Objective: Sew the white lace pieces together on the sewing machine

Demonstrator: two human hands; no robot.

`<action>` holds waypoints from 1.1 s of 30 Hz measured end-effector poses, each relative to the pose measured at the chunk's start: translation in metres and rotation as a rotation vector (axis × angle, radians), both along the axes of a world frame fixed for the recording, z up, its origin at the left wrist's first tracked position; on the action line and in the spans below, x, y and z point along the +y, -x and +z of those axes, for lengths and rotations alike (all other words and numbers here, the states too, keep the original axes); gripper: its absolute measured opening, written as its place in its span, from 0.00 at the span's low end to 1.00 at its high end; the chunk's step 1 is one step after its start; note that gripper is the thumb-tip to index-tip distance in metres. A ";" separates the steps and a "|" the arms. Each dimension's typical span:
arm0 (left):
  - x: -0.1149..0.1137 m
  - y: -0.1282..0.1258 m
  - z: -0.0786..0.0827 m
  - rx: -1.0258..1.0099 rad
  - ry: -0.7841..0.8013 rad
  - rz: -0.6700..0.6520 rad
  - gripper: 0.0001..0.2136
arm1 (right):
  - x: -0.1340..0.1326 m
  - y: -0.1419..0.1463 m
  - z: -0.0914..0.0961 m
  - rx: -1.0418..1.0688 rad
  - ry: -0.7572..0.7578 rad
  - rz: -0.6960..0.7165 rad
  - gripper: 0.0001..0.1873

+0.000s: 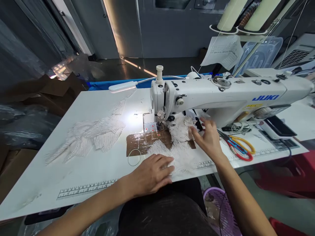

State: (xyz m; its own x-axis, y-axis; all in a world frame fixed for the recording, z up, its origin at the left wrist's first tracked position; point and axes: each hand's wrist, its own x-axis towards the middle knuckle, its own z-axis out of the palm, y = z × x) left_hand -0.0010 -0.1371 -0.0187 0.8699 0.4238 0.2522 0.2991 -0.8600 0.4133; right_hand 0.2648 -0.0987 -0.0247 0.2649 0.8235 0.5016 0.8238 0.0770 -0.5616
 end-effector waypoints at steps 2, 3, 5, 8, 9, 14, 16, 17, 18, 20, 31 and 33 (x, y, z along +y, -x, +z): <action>0.006 0.001 0.001 0.023 0.005 0.002 0.11 | 0.007 -0.003 -0.004 -0.031 0.092 -0.040 0.33; 0.009 0.002 0.002 0.024 0.028 0.002 0.10 | 0.009 -0.004 -0.005 -0.031 0.128 -0.041 0.35; 0.016 0.002 0.008 -0.007 0.135 0.002 0.12 | 0.012 -0.002 -0.008 -0.006 0.160 -0.031 0.35; 0.027 -0.005 0.020 -0.113 0.368 0.078 0.16 | 0.016 0.001 -0.009 0.031 0.163 -0.048 0.37; 0.031 -0.010 0.023 -0.151 0.440 0.141 0.16 | 0.019 0.002 -0.009 0.040 0.161 -0.061 0.38; 0.054 -0.042 0.023 -0.255 0.850 0.494 0.20 | 0.036 -0.002 -0.003 0.145 0.176 -0.103 0.42; 0.062 -0.053 0.020 -0.324 0.973 0.566 0.20 | 0.041 -0.004 0.000 0.201 0.140 -0.067 0.35; 0.064 -0.057 0.020 -0.375 1.016 0.595 0.20 | 0.042 -0.004 0.000 0.223 0.098 -0.035 0.31; 0.066 -0.061 0.020 -0.431 1.053 0.620 0.20 | 0.042 -0.003 0.000 0.235 0.041 -0.002 0.28; 0.067 -0.067 0.021 -0.527 1.106 0.664 0.21 | 0.040 0.001 -0.001 0.195 -0.090 0.061 0.21; 0.071 -0.073 0.014 -0.429 0.963 0.667 0.18 | 0.043 -0.002 -0.013 -0.093 -0.028 -0.006 0.25; 0.075 -0.074 0.013 -0.324 0.877 0.683 0.22 | 0.039 -0.003 -0.009 -0.133 -0.077 -0.035 0.26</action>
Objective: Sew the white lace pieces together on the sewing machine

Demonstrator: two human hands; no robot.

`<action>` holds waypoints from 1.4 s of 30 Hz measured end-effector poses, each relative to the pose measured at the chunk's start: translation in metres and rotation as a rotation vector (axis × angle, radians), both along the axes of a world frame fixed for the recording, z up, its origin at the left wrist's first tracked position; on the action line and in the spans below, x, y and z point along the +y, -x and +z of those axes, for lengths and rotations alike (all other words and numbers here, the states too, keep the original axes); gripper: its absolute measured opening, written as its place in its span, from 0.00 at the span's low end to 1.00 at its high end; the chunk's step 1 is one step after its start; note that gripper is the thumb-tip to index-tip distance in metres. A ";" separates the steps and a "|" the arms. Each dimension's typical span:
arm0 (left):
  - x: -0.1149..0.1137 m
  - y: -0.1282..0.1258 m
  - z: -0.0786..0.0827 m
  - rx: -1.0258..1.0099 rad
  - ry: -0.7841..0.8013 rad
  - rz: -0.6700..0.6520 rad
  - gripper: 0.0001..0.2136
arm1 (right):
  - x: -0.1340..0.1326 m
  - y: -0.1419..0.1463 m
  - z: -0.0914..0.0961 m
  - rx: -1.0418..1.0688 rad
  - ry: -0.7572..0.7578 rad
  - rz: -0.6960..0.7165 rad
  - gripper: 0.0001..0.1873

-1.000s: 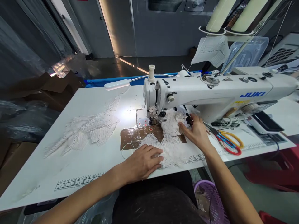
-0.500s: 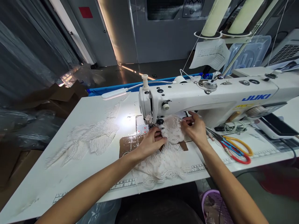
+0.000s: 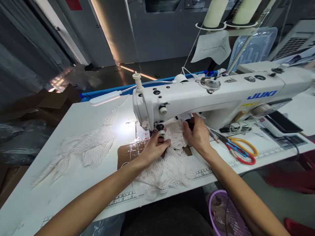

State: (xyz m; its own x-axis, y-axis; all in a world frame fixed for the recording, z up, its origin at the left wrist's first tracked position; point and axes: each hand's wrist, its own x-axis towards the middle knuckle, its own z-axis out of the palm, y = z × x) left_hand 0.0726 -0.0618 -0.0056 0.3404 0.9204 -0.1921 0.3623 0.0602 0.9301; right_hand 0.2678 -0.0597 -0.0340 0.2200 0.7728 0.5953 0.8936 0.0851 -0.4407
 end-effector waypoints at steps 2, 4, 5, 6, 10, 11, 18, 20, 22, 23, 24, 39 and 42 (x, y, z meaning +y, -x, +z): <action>0.004 -0.001 -0.001 0.130 -0.053 -0.050 0.27 | -0.008 0.004 0.004 -0.072 -0.070 -0.010 0.24; 0.007 -0.002 -0.002 0.227 -0.099 -0.088 0.30 | -0.017 0.011 0.007 -0.110 -0.099 0.055 0.21; 0.007 -0.003 -0.001 0.249 -0.119 -0.099 0.30 | -0.022 0.015 0.007 -0.117 -0.083 0.120 0.19; 0.007 -0.003 -0.001 0.255 -0.135 -0.109 0.28 | -0.026 0.019 0.007 -0.121 -0.046 0.193 0.19; 0.003 -0.002 0.003 0.192 -0.146 -0.142 0.22 | -0.033 0.026 0.001 -0.096 0.161 0.354 0.25; 0.001 -0.002 0.004 0.157 -0.140 -0.140 0.23 | -0.033 0.025 0.000 -0.081 0.188 0.362 0.27; -0.005 -0.002 0.006 -0.062 -0.158 -0.234 0.28 | -0.028 0.017 0.000 0.206 0.261 0.445 0.23; -0.005 0.000 0.006 0.010 -0.232 -0.267 0.28 | -0.024 0.013 0.001 0.397 0.265 0.423 0.16; -0.004 0.003 0.004 0.107 -0.346 -0.301 0.29 | -0.019 0.007 0.003 0.535 0.258 0.372 0.13; -0.004 0.004 0.003 0.169 -0.416 -0.315 0.29 | -0.017 0.003 0.003 0.580 0.251 0.340 0.14; -0.003 0.005 0.002 0.234 -0.491 -0.328 0.30 | -0.015 -0.001 0.004 0.619 0.247 0.312 0.16; 0.015 -0.039 -0.004 0.517 -0.941 -0.449 0.21 | -0.015 -0.013 0.013 1.134 0.337 0.325 0.22; 0.020 -0.042 -0.004 0.559 -0.883 -0.449 0.19 | -0.013 -0.018 0.010 1.208 0.317 0.304 0.18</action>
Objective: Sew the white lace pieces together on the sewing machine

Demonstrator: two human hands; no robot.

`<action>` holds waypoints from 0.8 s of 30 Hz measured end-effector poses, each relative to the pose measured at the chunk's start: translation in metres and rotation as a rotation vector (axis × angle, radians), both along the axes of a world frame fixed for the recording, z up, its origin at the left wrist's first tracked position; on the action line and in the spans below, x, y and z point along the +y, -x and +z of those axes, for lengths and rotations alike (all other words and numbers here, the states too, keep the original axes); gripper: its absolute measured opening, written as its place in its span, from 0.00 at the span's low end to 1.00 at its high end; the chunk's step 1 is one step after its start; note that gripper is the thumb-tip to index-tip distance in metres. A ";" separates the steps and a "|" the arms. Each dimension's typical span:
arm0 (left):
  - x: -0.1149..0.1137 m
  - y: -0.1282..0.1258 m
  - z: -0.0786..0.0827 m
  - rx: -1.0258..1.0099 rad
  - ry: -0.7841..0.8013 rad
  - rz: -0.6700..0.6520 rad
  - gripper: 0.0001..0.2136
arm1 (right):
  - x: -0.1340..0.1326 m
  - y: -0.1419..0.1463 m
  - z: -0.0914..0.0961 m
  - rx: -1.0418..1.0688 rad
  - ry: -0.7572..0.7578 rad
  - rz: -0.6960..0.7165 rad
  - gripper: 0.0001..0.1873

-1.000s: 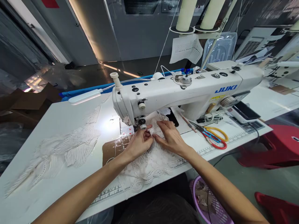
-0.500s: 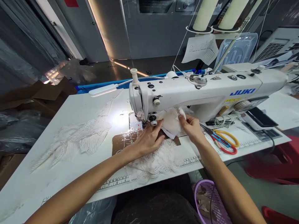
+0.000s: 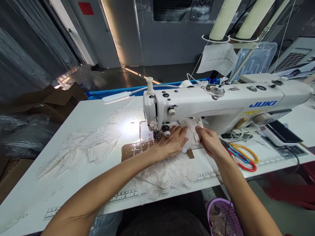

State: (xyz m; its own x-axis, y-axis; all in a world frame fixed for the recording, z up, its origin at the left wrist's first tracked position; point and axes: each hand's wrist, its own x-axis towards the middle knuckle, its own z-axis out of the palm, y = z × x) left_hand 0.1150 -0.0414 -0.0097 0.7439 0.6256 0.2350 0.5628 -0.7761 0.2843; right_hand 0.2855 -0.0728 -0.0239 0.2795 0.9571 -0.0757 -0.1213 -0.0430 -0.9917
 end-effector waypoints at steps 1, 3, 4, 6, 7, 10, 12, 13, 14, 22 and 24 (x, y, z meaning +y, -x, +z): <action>0.000 0.002 -0.001 0.024 0.016 0.011 0.18 | 0.001 -0.002 -0.001 0.027 0.001 -0.020 0.17; -0.001 0.009 -0.002 0.062 0.046 0.028 0.17 | 0.005 -0.006 -0.001 0.085 -0.004 -0.074 0.14; -0.003 0.013 -0.002 0.075 0.057 0.028 0.18 | 0.007 -0.008 -0.001 0.111 -0.010 -0.106 0.11; -0.007 0.021 -0.003 0.091 0.068 0.019 0.21 | 0.010 -0.011 0.001 0.154 -0.023 -0.168 0.07; -0.008 0.024 -0.003 0.097 0.070 0.015 0.22 | 0.011 -0.012 0.001 0.182 -0.027 -0.191 0.06; -0.011 0.029 -0.004 0.122 0.052 0.006 0.23 | 0.012 -0.017 0.000 0.290 -0.042 -0.206 0.06; -0.012 0.031 -0.005 0.141 0.029 -0.001 0.24 | 0.012 -0.021 -0.002 0.339 -0.074 -0.197 0.06; -0.013 0.031 -0.004 0.146 0.014 -0.008 0.24 | 0.012 -0.023 -0.004 0.347 -0.098 -0.197 0.05; -0.015 0.032 -0.004 0.145 -0.002 -0.019 0.24 | 0.012 -0.026 -0.005 0.350 -0.126 -0.203 0.04; -0.022 0.039 -0.006 0.053 -0.059 -0.027 0.16 | 0.028 -0.011 0.004 0.199 -0.440 -0.310 0.04; -0.019 0.039 -0.009 0.047 -0.050 -0.034 0.14 | 0.035 0.000 0.002 0.001 -0.421 -0.291 0.10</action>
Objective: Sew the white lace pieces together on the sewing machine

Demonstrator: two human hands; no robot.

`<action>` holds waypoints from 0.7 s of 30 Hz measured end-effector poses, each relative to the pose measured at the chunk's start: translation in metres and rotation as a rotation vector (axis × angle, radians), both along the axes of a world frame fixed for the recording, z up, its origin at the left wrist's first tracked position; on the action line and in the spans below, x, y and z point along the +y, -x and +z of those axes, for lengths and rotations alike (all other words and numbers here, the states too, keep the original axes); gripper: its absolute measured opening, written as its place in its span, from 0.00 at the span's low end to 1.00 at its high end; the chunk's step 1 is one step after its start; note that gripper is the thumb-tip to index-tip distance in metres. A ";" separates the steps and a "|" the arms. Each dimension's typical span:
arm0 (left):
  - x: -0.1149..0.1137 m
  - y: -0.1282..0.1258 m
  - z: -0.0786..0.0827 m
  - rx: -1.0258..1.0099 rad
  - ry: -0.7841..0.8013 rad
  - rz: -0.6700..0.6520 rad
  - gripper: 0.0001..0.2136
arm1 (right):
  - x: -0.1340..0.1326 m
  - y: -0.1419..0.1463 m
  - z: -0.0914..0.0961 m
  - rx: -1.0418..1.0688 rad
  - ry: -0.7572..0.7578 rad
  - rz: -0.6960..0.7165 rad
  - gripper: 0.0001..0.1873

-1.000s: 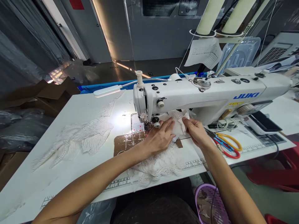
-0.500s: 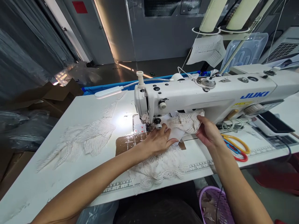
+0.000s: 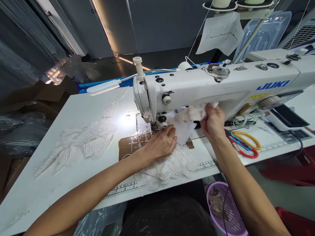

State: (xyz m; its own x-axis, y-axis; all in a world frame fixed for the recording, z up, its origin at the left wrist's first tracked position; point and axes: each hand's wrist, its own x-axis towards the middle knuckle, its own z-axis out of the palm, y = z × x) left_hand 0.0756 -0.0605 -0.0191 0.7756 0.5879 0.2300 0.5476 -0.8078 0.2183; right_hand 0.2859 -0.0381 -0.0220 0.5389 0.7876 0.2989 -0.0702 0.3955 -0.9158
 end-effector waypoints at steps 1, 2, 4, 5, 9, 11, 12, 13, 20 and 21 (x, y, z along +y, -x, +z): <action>0.002 0.000 -0.002 0.001 0.002 -0.004 0.14 | 0.003 0.004 -0.002 -0.138 0.051 -0.002 0.12; 0.003 0.001 -0.003 0.003 0.001 -0.007 0.14 | 0.006 0.008 -0.005 -0.299 0.110 -0.005 0.13; 0.005 0.002 -0.005 0.002 -0.011 -0.010 0.17 | 0.010 0.011 -0.009 -0.655 0.213 -0.018 0.12; 0.006 0.003 -0.005 0.003 -0.019 -0.012 0.19 | 0.011 0.012 -0.010 -0.827 0.238 -0.019 0.11; 0.005 0.008 0.002 -0.028 -0.026 -0.031 0.19 | 0.014 0.010 -0.009 -1.353 0.165 0.104 0.19; 0.004 0.011 0.007 -0.094 -0.006 -0.030 0.16 | 0.014 0.008 -0.007 -1.471 0.117 0.161 0.19; 0.003 0.012 0.008 -0.124 0.002 -0.027 0.15 | 0.012 0.006 -0.006 -1.486 0.107 0.172 0.18; 0.003 0.013 0.009 -0.144 0.004 -0.024 0.14 | 0.010 0.004 -0.005 -1.479 0.103 0.175 0.19; 0.002 0.018 0.010 -0.067 -0.104 -0.007 0.15 | -0.035 0.003 0.004 -1.187 -0.022 0.125 0.19; 0.001 0.018 0.011 -0.045 -0.126 -0.005 0.15 | -0.042 0.004 0.004 -1.133 -0.052 0.123 0.16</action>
